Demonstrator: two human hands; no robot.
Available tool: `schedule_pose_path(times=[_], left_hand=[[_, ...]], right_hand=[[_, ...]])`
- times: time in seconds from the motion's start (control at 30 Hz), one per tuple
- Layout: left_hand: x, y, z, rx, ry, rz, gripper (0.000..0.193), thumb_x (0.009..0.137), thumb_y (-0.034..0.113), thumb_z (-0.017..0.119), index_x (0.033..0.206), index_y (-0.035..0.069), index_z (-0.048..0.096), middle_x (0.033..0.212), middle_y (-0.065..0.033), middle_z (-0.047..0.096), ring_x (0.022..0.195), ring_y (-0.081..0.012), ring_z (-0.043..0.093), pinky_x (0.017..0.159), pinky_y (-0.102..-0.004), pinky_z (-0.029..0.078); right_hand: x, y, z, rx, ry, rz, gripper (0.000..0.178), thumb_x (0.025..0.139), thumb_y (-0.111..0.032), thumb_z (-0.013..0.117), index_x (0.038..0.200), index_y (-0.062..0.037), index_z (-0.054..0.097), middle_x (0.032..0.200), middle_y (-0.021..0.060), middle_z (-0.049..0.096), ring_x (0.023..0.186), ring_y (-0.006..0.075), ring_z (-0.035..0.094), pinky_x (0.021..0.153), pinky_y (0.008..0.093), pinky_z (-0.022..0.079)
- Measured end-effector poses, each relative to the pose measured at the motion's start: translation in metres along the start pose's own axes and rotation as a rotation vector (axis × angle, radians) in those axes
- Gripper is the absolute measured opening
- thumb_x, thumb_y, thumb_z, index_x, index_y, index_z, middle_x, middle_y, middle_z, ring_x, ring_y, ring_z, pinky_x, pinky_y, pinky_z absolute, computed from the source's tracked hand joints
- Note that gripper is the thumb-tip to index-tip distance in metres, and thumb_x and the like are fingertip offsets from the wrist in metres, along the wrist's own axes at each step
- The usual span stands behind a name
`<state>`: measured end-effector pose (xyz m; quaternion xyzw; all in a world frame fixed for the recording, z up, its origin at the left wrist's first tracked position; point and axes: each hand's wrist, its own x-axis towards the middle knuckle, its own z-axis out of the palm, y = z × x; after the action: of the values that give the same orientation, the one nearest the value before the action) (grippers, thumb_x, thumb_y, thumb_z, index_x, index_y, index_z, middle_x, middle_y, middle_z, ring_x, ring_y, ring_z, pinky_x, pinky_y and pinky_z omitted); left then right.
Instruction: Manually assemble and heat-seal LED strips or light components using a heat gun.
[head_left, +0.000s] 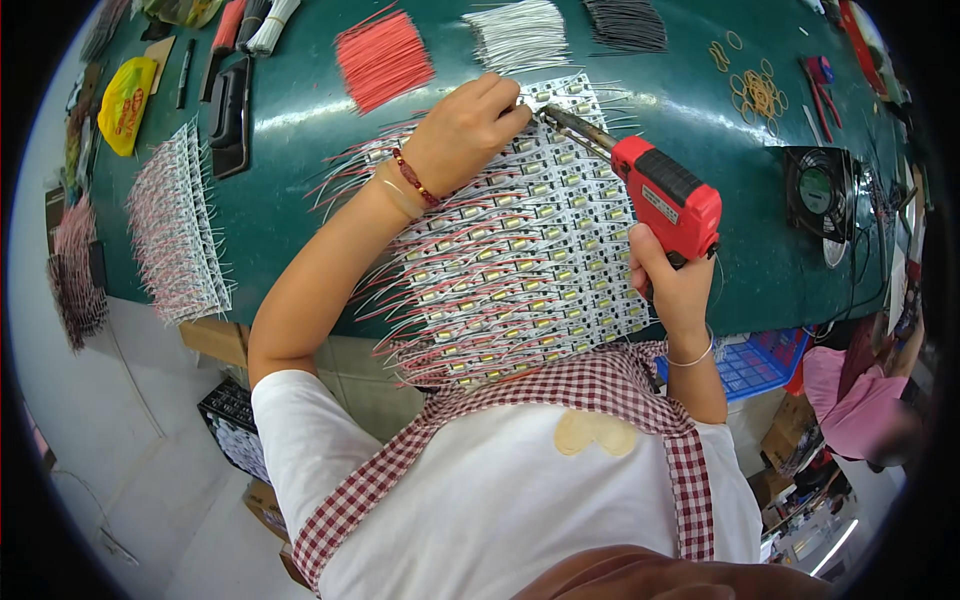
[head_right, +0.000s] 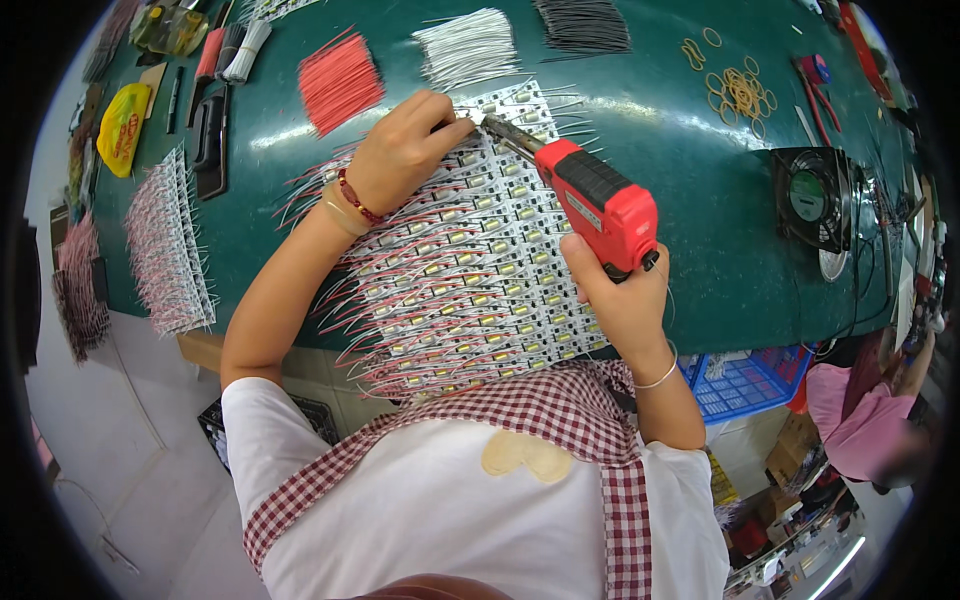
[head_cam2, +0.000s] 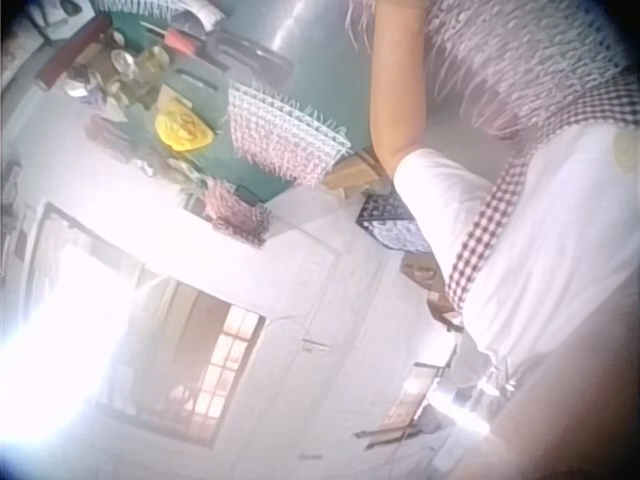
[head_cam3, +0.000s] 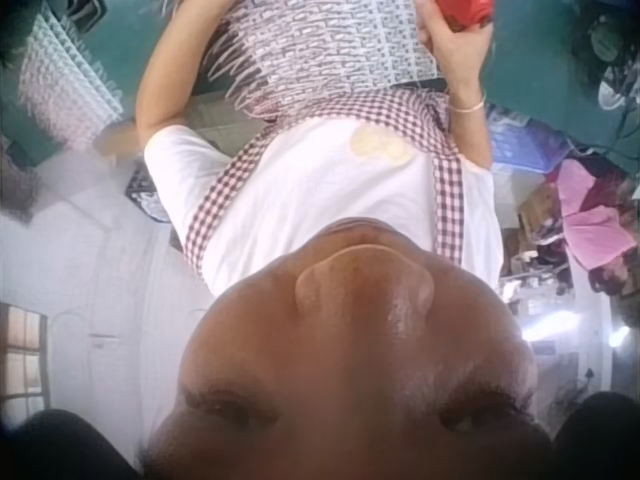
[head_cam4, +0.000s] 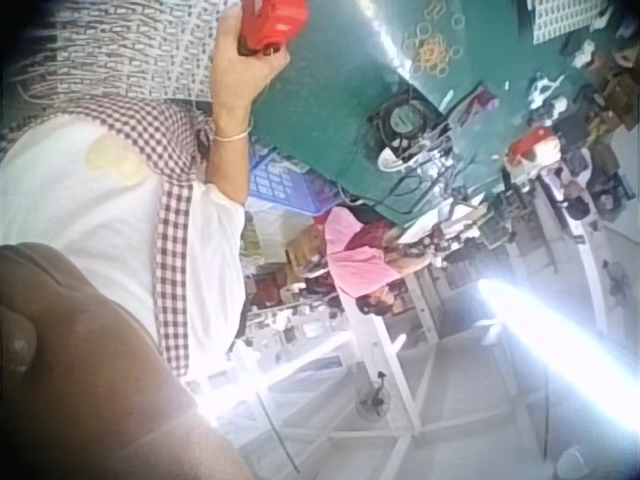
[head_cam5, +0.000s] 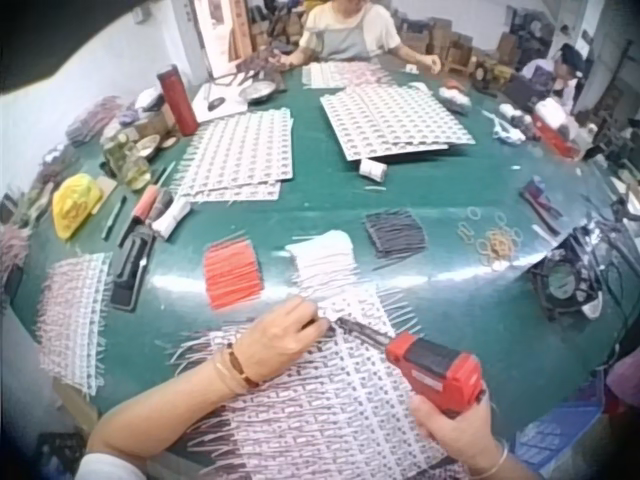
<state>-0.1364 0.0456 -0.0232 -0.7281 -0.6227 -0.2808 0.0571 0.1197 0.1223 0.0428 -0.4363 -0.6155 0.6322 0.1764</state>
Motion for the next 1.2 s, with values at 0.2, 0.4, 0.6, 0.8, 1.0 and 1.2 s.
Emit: schedule_pose_path(times=[0.2,0.4,0.6,0.8,1.0,1.2], left_hand=[[0.000,0.000,0.000,-0.005,-0.005,0.016,0.020,0.071,0.001,0.058,0.091,0.002,0.063,0.081,-0.0085,0.050,0.078,-0.0236,0.054,0.067,-0.0325,0.047],[0.000,-0.001,0.000,0.019,0.001,0.024,0.021,0.070,0.002,0.059,0.091,0.002,0.063,0.082,-0.0085,0.050,0.078,-0.0235,0.053,0.067,-0.0325,0.047],[0.000,-0.001,0.000,0.023,0.005,0.035,0.021,0.070,0.001,0.058,0.091,0.002,0.063,0.082,-0.0084,0.050,0.078,-0.0234,0.053,0.068,-0.0323,0.047],[0.000,-0.001,0.000,0.032,-0.007,0.038,0.021,0.070,0.001,0.058,0.091,0.001,0.062,0.082,-0.0084,0.050,0.078,-0.0233,0.053,0.068,-0.0326,0.047],[0.003,0.001,-0.004,0.048,-0.016,0.066,0.022,0.069,0.001,0.059,0.091,0.001,0.063,0.082,-0.0082,0.050,0.078,-0.0234,0.053,0.067,-0.0326,0.047],[0.000,0.015,-0.004,-0.008,0.008,0.061,0.024,0.069,0.001,0.060,0.092,0.002,0.064,0.081,-0.0085,0.051,0.075,-0.0241,0.053,0.066,-0.0337,0.046]], right_hand=[[-0.002,-0.004,-0.002,0.031,0.026,0.003,0.017,0.081,-0.013,0.072,0.083,-0.0011,0.061,0.060,-0.0012,0.057,0.045,0.0047,0.050,0.042,0.0204,0.038],[0.000,-0.001,0.001,-0.014,0.000,-0.015,0.016,0.082,-0.013,0.072,0.084,-0.0021,0.061,0.061,-0.0014,0.057,0.045,0.0046,0.050,0.042,0.0200,0.038],[-0.003,-0.005,-0.002,0.067,0.027,-0.010,0.015,0.082,-0.011,0.071,0.084,-0.0017,0.060,0.061,0.0005,0.058,0.045,0.0059,0.051,0.041,0.0207,0.039],[-0.004,-0.008,-0.009,0.113,0.044,-0.073,0.013,0.083,-0.009,0.069,0.086,-0.0002,0.059,0.061,0.0022,0.058,0.045,0.0075,0.053,0.041,0.0212,0.041],[-0.013,-0.006,-0.016,0.128,0.033,-0.073,0.011,0.085,-0.008,0.067,0.087,0.0002,0.059,0.061,0.0023,0.058,0.045,0.0076,0.053,0.041,0.0209,0.040],[-0.019,0.002,-0.016,0.106,0.028,-0.031,0.012,0.084,-0.009,0.067,0.087,-0.0001,0.059,0.060,0.0012,0.057,0.045,0.0070,0.052,0.041,0.0210,0.039]])
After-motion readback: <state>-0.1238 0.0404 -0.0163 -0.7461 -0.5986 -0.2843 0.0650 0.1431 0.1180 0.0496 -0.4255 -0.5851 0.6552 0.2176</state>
